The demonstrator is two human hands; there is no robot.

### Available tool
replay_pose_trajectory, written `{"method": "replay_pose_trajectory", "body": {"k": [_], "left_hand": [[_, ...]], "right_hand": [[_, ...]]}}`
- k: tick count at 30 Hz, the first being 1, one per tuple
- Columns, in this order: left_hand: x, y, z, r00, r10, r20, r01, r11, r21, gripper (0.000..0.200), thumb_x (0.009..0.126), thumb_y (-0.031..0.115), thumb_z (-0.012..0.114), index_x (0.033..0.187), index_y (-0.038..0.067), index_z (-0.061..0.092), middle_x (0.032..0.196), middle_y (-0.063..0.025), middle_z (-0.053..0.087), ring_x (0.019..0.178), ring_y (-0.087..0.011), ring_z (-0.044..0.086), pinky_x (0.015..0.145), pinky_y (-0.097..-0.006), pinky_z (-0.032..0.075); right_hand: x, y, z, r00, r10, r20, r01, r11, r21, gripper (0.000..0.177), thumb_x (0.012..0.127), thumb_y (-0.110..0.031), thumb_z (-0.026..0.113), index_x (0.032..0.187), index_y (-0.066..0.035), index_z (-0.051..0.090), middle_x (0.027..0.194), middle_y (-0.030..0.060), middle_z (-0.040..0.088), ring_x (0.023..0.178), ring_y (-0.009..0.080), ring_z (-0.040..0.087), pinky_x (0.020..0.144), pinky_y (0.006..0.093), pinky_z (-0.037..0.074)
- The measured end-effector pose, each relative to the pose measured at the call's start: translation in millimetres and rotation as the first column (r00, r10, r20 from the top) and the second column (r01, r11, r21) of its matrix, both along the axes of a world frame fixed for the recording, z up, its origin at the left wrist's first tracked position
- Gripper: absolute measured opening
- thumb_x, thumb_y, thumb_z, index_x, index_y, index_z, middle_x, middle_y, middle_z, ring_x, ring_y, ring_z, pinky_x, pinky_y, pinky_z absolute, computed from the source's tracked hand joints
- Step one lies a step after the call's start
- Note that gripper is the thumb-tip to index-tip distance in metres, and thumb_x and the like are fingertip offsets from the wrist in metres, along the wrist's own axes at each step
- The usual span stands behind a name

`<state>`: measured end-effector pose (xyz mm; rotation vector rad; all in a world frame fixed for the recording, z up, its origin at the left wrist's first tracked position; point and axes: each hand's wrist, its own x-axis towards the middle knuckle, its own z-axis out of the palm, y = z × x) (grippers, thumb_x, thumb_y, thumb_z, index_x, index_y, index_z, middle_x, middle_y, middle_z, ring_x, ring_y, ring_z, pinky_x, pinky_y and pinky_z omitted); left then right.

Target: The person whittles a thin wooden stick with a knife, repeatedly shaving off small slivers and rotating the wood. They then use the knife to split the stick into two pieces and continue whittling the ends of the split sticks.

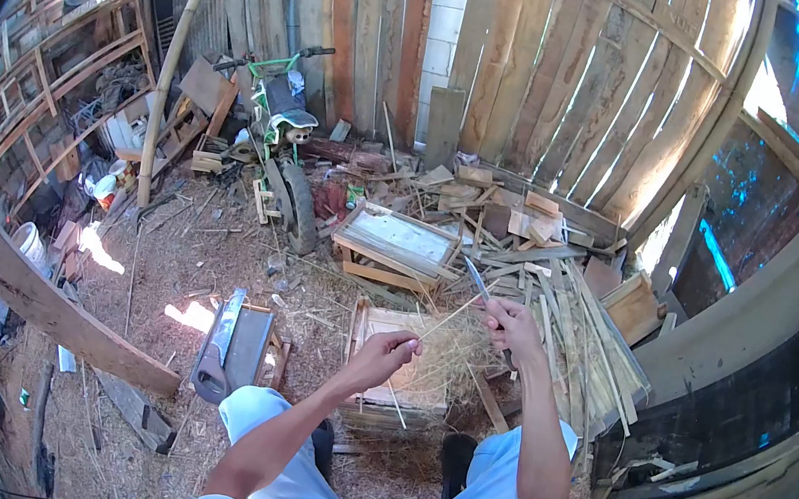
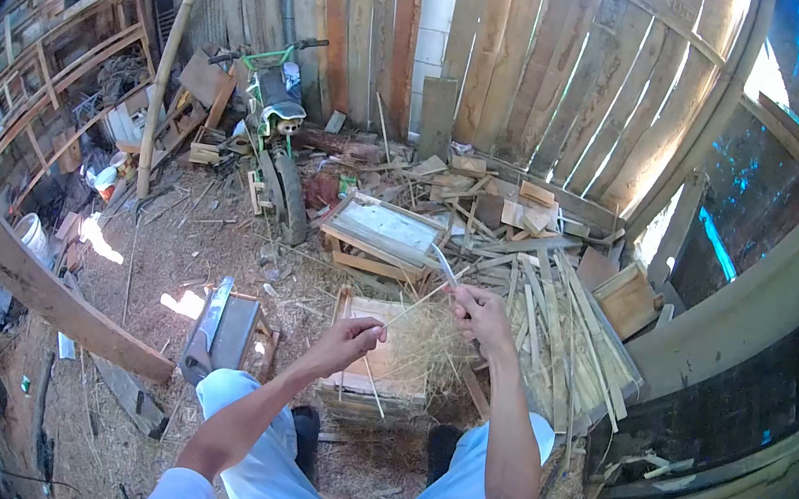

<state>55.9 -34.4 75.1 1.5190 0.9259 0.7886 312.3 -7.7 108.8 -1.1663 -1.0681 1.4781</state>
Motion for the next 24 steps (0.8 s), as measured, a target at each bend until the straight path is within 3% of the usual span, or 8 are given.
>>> {"method": "replay_pose_trajectory", "body": {"k": [3, 5, 6, 9, 12, 15, 21, 24], "left_hand": [[-6.4, -2.3, 0.1, 0.998, -0.039, -0.042, 0.041, 0.998, 0.052, 0.022, 0.096, 0.026, 0.048, 0.091, 0.008, 0.058, 0.065, 0.0068, 0.039, 0.058, -0.0037, 0.032, 0.05, -0.0209, 0.027], [-23.9, -8.0, -3.9, 0.999, -0.012, -0.034, 0.011, 1.0, -0.029, 0.022, 0.097, 0.026, 0.048, 0.092, 0.008, 0.059, 0.064, 0.0072, 0.038, 0.057, -0.0032, 0.032, 0.049, -0.0204, 0.025], [-34.1, -10.0, -5.3, 0.999, 0.01, -0.031, -0.013, 0.994, -0.112, 0.022, 0.097, 0.026, 0.047, 0.093, 0.008, 0.059, 0.064, 0.0076, 0.037, 0.056, -0.0028, 0.031, 0.048, -0.0198, 0.024], [-38.2, 5.1, 2.0, 0.994, 0.015, 0.108, 0.011, 0.972, -0.235, 0.022, 0.098, 0.025, 0.046, 0.095, 0.008, 0.059, 0.063, 0.0086, 0.035, 0.054, -0.0022, 0.029, 0.046, -0.0196, 0.021], [-20.3, 8.3, 2.9, 0.998, 0.007, 0.07, 0.007, 0.982, -0.189, 0.023, 0.099, 0.024, 0.045, 0.095, 0.006, 0.059, 0.062, 0.0086, 0.033, 0.053, -0.0025, 0.029, 0.046, -0.02, 0.021], [-11.7, 1.3, 1.1, 0.994, -0.051, 0.093, 0.066, 0.983, -0.17, 0.022, 0.099, 0.025, 0.046, 0.093, 0.007, 0.057, 0.062, 0.0083, 0.033, 0.053, -0.0026, 0.028, 0.046, -0.0194, 0.021], [-12.5, -2.6, 7.0, 0.99, -0.103, 0.097, 0.121, 0.971, -0.204, 0.022, 0.099, 0.023, 0.045, 0.089, 0.006, 0.054, 0.066, 0.0067, 0.038, 0.058, -0.0034, 0.031, 0.05, -0.02, 0.026], [-9.2, -2.5, 10.1, 0.99, -0.104, 0.095, 0.12, 0.977, -0.177, 0.022, 0.099, 0.025, 0.044, 0.088, 0.009, 0.054, 0.063, 0.009, 0.033, 0.053, -0.0013, 0.027, 0.046, -0.0189, 0.02]], "right_hand": [[27.4, 13.4, -10.9, 0.996, -0.078, -0.037, 0.078, 0.997, -0.006, 0.027, 0.094, -0.024, 0.055, 0.107, -0.002, 0.062, 0.06, -0.0057, 0.042, 0.043, 0.0014, 0.03, 0.037, 0.0179, 0.021], [62.7, 21.5, -4.7, 0.89, -0.436, -0.135, 0.447, 0.892, 0.066, 0.023, 0.094, -0.021, 0.052, 0.102, -0.001, 0.059, 0.061, -0.0058, 0.041, 0.043, 0.0011, 0.03, 0.035, 0.017, 0.018], [58.2, 17.5, -5.6, 0.891, -0.433, -0.139, 0.444, 0.894, 0.061, 0.023, 0.094, -0.021, 0.052, 0.102, -0.001, 0.059, 0.061, -0.0058, 0.041, 0.043, 0.0011, 0.03, 0.035, 0.017, 0.018], [29.8, -16.1, -1.9, 0.985, -0.173, 0.014, 0.172, 0.984, 0.038, 0.022, 0.094, -0.019, 0.05, 0.103, -0.002, 0.06, 0.058, -0.0062, 0.039, 0.042, 0.0013, 0.031, 0.035, 0.0176, 0.019], [-40.7, -43.7, 1.2, 0.977, 0.182, 0.108, -0.179, 0.983, -0.039, 0.02, 0.095, -0.02, 0.051, 0.099, -0.005, 0.065, 0.057, -0.0082, 0.042, 0.043, 0.0016, 0.033, 0.037, 0.0192, 0.022], [-61.9, -37.0, -9.2, 0.945, 0.313, 0.089, -0.317, 0.948, 0.029, 0.025, 0.095, -0.025, 0.053, 0.099, -0.005, 0.065, 0.059, -0.0075, 0.043, 0.044, 0.0018, 0.032, 0.039, 0.0194, 0.023], [-25.2, -18.4, 5.9, 0.926, 0.35, 0.143, -0.349, 0.936, -0.033, 0.025, 0.095, -0.025, 0.053, 0.101, -0.004, 0.065, 0.058, -0.0075, 0.042, 0.045, 0.002, 0.032, 0.04, 0.0197, 0.024], [-9.0, -7.5, -1.1, 0.935, 0.301, 0.186, -0.312, 0.95, 0.027, 0.028, 0.094, -0.026, 0.056, 0.103, 0.0, 0.063, 0.061, -0.0055, 0.044, 0.045, 0.0015, 0.033, 0.039, 0.0185, 0.023]]}}
